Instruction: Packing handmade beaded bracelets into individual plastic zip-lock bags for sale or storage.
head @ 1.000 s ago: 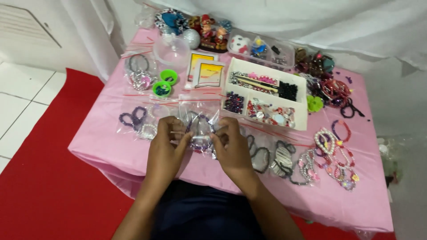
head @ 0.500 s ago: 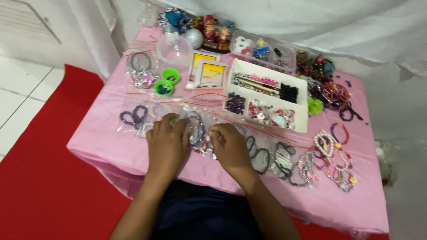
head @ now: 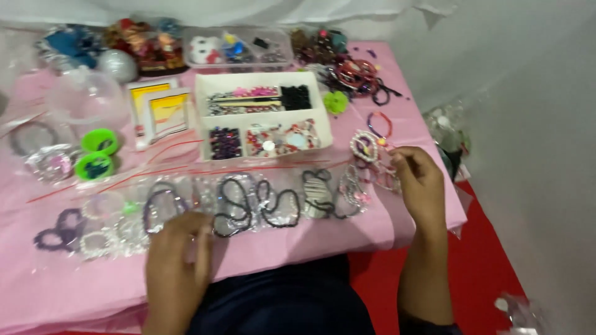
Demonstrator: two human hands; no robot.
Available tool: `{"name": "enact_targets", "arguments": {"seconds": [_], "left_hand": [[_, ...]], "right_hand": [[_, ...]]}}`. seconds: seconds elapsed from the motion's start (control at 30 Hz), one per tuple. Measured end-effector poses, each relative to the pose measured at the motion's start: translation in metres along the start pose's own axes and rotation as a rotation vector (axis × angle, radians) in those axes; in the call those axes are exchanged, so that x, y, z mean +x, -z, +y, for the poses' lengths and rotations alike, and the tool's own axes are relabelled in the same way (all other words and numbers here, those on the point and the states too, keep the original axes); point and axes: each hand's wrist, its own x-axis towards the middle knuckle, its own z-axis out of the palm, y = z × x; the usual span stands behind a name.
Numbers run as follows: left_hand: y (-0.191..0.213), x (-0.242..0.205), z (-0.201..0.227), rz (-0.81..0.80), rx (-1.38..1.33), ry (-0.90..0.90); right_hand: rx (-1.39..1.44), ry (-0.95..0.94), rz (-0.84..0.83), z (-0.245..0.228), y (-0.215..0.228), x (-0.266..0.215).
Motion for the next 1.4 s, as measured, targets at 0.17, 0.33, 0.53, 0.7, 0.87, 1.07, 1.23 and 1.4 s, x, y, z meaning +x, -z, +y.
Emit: {"name": "enact_targets", "arguments": {"seconds": [0.17,0.33,0.53,0.7,0.87,1.07,1.23,1.4], "left_hand": [[-0.043,-0.002,0.021,-0.239,-0.105,-0.171],[-0.063,-0.005,0.029,-0.283,-0.071,-0.250],[-0.069,-0.009,0.030,-0.202,-0.051,-0.331],[-0.065,-0.009,0.028,-0.197,-0.074,-0.298],[-0.065,-0.008,0.031,-0.181,-0.055,-0.285],[-0.067,-0.008,0.033,-0.175,0.045,-0.267],[-0.074,-0.011,0.028,-0.250,0.173,-0.223],[-0.059,0.000,0.029,-0.191,0.098,-0.240]], "right_hand": [[-0.251,-0.040,-0.248,0.009,-0.003,-0.007],[-0.464,-0.129,-0.586,0.003,-0.024,-0.031],[-0.377,0.074,-0.428,0.028,-0.036,-0.041],[-0.046,-0.300,-0.259,0.026,-0.017,-0.028],[-0.100,-0.049,-0.170,0.039,-0.020,-0.033],[-0.143,0.272,-0.489,0.037,-0.034,-0.050],[-0.289,0.402,-0.478,0.039,-0.033,-0.049],[-0.236,0.947,-0.374,0.047,-0.036,-0.037]]}}
